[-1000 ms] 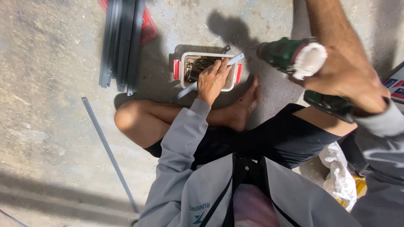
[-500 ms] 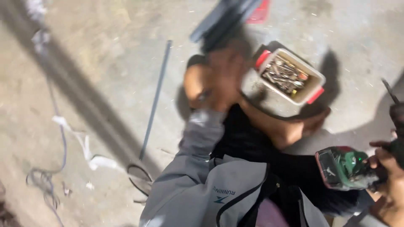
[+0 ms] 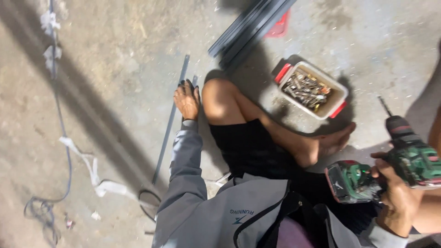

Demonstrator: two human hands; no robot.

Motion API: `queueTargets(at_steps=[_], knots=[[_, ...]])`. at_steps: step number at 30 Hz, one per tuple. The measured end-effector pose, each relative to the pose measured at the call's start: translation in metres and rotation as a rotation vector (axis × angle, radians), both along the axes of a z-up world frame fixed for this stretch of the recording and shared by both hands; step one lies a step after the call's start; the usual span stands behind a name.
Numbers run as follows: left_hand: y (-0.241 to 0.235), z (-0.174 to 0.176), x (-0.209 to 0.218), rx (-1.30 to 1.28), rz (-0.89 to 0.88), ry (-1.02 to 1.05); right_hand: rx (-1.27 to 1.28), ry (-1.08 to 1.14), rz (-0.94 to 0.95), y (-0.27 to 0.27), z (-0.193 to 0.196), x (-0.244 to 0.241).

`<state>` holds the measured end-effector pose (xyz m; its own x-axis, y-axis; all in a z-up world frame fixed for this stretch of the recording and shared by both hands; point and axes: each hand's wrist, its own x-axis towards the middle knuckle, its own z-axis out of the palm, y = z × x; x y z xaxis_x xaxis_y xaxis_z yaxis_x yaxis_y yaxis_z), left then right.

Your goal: A person sits on the floor and uses a cordless power drill to fasten metal profiles together using screws from a nearby container.

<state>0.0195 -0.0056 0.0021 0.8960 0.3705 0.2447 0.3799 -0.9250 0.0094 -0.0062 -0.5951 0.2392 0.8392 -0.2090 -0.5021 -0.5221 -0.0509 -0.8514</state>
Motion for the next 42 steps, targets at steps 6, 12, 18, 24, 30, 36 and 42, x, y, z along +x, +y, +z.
queueTargets(at_steps=[6,12,18,24,30,36,42], knots=[[-0.053,0.098,0.145,-0.504,-0.255,-0.431,-0.04,-0.005,-0.047,0.015,0.004,0.007],[-0.097,-0.011,0.261,-0.368,-0.39,-0.173,-0.025,-0.063,-0.039,0.02,0.005,-0.001],[-0.097,-0.085,0.271,-0.05,-0.441,-0.361,0.062,-0.128,-0.05,0.009,-0.009,-0.011],[-0.122,0.06,0.262,-0.662,-0.126,0.204,-0.025,-0.032,-0.099,0.017,-0.001,-0.006],[-0.151,0.086,0.209,-0.632,-0.529,-0.22,0.042,0.021,-0.161,0.013,-0.009,-0.006],[-0.248,0.075,0.114,-0.51,-1.036,0.034,0.001,-0.035,-0.097,-0.001,0.024,0.023],[-0.276,0.074,0.102,-0.116,-1.007,-0.131,-0.453,-0.113,0.325,-0.041,0.024,0.035]])
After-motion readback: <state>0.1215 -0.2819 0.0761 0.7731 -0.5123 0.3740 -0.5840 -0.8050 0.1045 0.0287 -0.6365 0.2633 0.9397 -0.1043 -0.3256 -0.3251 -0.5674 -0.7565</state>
